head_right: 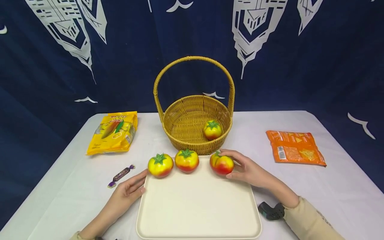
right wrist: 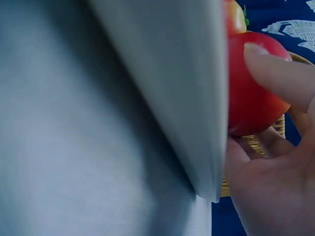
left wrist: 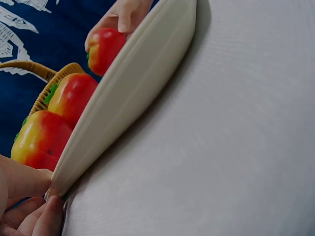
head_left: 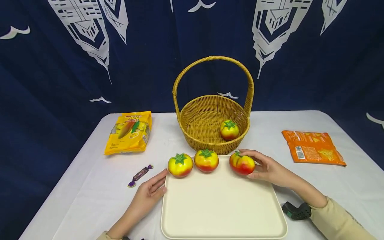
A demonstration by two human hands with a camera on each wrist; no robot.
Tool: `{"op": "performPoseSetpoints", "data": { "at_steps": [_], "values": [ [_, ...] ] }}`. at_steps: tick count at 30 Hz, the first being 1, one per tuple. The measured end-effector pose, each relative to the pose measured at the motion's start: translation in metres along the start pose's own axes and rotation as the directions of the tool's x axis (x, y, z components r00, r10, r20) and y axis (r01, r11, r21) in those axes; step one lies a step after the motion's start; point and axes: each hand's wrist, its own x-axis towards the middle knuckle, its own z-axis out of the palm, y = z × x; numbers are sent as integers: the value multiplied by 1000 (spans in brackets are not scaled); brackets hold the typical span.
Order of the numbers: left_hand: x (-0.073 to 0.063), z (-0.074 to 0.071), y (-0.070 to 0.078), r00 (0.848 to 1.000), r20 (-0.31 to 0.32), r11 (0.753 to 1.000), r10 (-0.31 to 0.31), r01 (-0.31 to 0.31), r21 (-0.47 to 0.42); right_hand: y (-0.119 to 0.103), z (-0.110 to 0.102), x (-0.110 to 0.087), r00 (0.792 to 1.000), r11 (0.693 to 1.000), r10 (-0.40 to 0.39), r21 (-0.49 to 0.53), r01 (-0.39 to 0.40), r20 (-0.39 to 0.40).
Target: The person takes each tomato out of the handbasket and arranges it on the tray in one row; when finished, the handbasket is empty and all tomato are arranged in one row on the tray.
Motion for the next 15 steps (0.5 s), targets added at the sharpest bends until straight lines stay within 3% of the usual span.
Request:
{"op": "performPoseSetpoints", "data": {
  "at_steps": [7, 11, 15],
  "values": [
    [1, 0, -1, 1000, -6, 1000, -16, 16, -1, 4, -4, -2, 999, 998, 31, 52, -32, 25],
    [1, 0, -2, 1000, -7, 1000, -16, 16, 6, 4, -5, -3, 996, 995, 87, 42, -86, -7],
    [0, 0, -2, 1000, -11, 1000, -13, 13, 12, 5, -4, -1, 995, 995, 95, 31, -94, -19]
  ]
}}
